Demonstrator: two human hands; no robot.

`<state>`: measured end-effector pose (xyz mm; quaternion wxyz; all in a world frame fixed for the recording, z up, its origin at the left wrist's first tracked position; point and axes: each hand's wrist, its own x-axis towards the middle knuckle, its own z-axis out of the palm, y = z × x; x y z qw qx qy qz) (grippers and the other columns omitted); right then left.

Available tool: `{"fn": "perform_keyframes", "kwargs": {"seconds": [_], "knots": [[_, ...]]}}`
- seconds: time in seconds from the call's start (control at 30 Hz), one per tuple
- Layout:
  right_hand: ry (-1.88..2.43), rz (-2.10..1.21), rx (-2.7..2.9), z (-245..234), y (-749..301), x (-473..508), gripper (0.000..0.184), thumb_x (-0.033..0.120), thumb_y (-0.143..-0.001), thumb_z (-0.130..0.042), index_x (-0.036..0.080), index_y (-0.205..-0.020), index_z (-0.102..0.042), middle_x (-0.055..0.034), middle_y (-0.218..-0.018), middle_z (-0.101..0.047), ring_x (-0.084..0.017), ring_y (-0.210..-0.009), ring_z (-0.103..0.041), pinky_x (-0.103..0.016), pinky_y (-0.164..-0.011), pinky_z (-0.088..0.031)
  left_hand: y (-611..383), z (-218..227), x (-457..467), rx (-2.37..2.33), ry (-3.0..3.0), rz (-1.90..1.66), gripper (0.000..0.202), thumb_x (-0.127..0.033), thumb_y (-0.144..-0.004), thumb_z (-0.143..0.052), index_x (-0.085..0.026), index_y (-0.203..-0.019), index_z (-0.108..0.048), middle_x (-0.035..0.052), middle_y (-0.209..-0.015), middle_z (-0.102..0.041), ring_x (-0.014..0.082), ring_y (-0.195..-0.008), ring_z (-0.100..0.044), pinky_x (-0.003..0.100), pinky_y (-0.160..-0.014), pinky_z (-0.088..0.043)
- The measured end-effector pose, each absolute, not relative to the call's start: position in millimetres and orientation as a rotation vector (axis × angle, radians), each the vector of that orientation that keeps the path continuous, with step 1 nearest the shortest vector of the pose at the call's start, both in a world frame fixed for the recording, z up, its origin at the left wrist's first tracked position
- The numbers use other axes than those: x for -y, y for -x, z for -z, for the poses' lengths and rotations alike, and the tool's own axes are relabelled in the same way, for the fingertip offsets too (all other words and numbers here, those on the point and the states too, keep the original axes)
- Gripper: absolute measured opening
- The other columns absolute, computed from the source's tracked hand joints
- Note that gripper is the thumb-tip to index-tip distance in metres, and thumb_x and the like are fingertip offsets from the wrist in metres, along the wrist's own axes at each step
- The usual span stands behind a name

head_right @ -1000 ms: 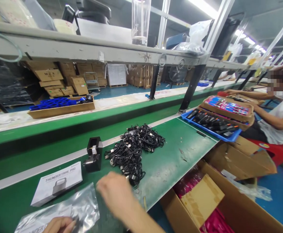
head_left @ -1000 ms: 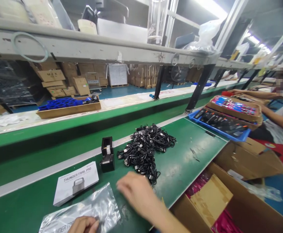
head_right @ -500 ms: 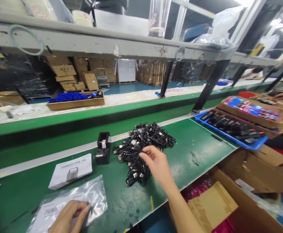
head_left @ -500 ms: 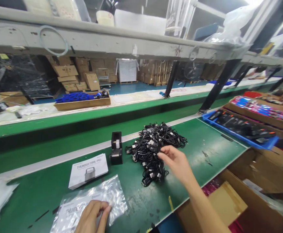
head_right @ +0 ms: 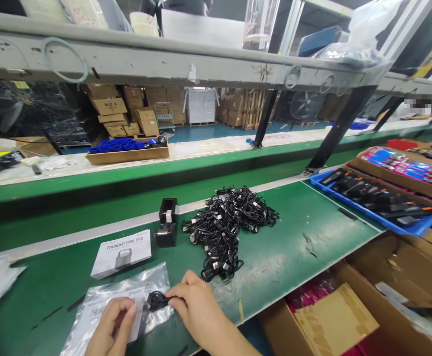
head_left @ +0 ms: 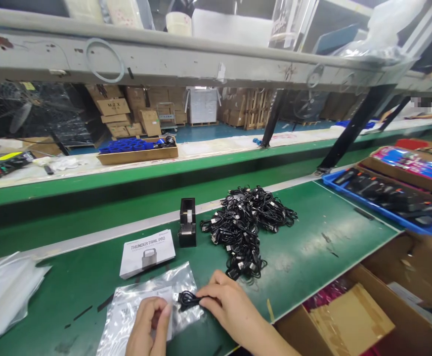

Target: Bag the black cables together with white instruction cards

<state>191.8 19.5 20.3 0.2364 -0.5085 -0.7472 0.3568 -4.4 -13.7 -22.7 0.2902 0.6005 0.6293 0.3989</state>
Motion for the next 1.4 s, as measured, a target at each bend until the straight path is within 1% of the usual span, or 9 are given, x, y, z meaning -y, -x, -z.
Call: {"fn": "perform_keyframes", "kwargs": {"seconds": [0.2, 0.27, 0.37, 0.57, 0.73, 0.93, 1.07, 1.23, 1.4], "knots": [[1.307, -0.577, 2.380, -29.9, -191.1, -20.6, 0.016, 0.018, -0.081, -0.054, 0.026, -0.080, -0.067, 0.0015, -0.075, -0.044, -0.010, -0.066, -0.045, -0.019, -0.055, -0.032, 3.8, 17.8, 13.3, -1.708, -1.343, -1.205, 0.029, -0.052, -0.076, -0.046, -0.024, -0.079, -0.052, -0.0013, -0.074, -0.055, 0.0174, -0.071, -0.054, 0.025, -0.063, -0.042], [1.277, -0.503, 2.389, -29.0, -195.1, -19.4, 0.015, 0.017, -0.081, -0.054, 0.026, -0.083, -0.066, 0.0018, -0.077, -0.044, -0.010, -0.069, -0.044, -0.019, -0.056, -0.032, 2.5, 15.4, 13.6, -1.733, -1.211, -1.283, 0.034, -0.056, -0.073, -0.048, -0.024, -0.080, -0.053, -0.0009, -0.079, -0.057, 0.0177, -0.077, -0.055, 0.025, -0.068, -0.043], [1.216, -0.451, 2.390, -27.7, -199.3, -16.2, 0.017, 0.016, -0.082, -0.053, 0.027, -0.090, -0.064, 0.0008, -0.082, -0.044, -0.011, -0.073, -0.045, -0.019, -0.060, -0.035, 1.3, 15.8, 14.8, -1.723, -1.183, -1.259, 0.038, -0.059, -0.071, -0.049, -0.023, -0.080, -0.054, 0.0003, -0.083, -0.057, 0.0184, -0.079, -0.055, 0.026, -0.072, -0.042], [1.099, -0.388, 2.346, -31.3, -207.9, -9.1, 0.026, 0.009, -0.083, -0.047, 0.026, -0.096, -0.061, -0.0029, -0.090, -0.043, -0.014, -0.080, -0.046, -0.021, -0.067, -0.040, -6.5, 26.8, 20.0, -1.651, -1.429, -1.376, 0.023, -0.046, -0.077, -0.050, -0.023, -0.075, -0.055, 0.0017, -0.087, -0.051, 0.0189, -0.086, -0.050, 0.029, -0.076, -0.036], [1.224, -0.415, 2.311, -27.1, -214.7, -11.3, 0.023, 0.010, -0.083, -0.047, 0.024, -0.091, -0.063, -0.0021, -0.084, -0.044, -0.013, -0.076, -0.046, -0.022, -0.065, -0.040, -11.8, 24.6, 23.4, -1.635, -1.545, -1.316, 0.019, -0.038, -0.079, -0.049, -0.023, -0.068, -0.055, 0.0027, -0.085, -0.049, 0.0195, -0.086, -0.050, 0.030, -0.074, -0.037], [1.268, -0.634, 2.219, -19.3, -189.9, -15.7, 0.012, 0.013, -0.081, -0.053, 0.020, -0.083, -0.063, -0.0019, -0.082, -0.050, -0.013, -0.077, -0.050, -0.022, -0.068, -0.041, -14.0, 23.8, 25.0, -1.659, -1.559, -1.282, 0.021, -0.039, -0.078, -0.049, -0.023, -0.067, -0.056, 0.0033, -0.087, -0.048, 0.0200, -0.085, -0.051, 0.031, -0.075, -0.038], [1.226, -0.814, 2.016, -15.2, -163.8, -16.4, 0.008, 0.014, -0.077, -0.059, 0.020, -0.081, -0.063, -0.0003, -0.082, -0.054, -0.012, -0.076, -0.053, -0.020, -0.071, -0.042, -12.3, 23.6, 23.6, -1.774, -1.668, -1.347, 0.023, -0.043, -0.076, -0.051, -0.023, -0.068, -0.059, 0.0032, -0.088, -0.048, 0.0213, -0.084, -0.050, 0.035, -0.078, -0.035], [1.307, -1.045, 1.667, -20.3, -151.7, -21.0, 0.001, 0.015, -0.072, -0.061, 0.017, -0.072, -0.061, 0.0001, -0.075, -0.055, -0.011, -0.066, -0.055, -0.021, -0.063, -0.044, -4.3, 20.2, 20.6, -1.813, -1.632, -1.409, 0.026, -0.047, -0.075, -0.051, -0.023, -0.067, -0.059, 0.0032, -0.090, -0.047, 0.0224, -0.088, -0.049, 0.037, -0.082, -0.034], [1.351, -1.469, 1.384, -14.9, -156.3, -26.5, 0.009, 0.022, -0.069, -0.061, 0.014, -0.069, -0.056, 0.0026, -0.057, -0.054, -0.010, -0.051, -0.053, -0.019, -0.048, -0.042, -1.2, 26.8, 22.4, -1.814, -1.486, -1.371, 0.031, -0.052, -0.073, -0.050, -0.022, -0.068, -0.058, 0.0042, -0.095, -0.048, 0.0230, -0.092, -0.050, 0.037, -0.082, -0.036]]}}
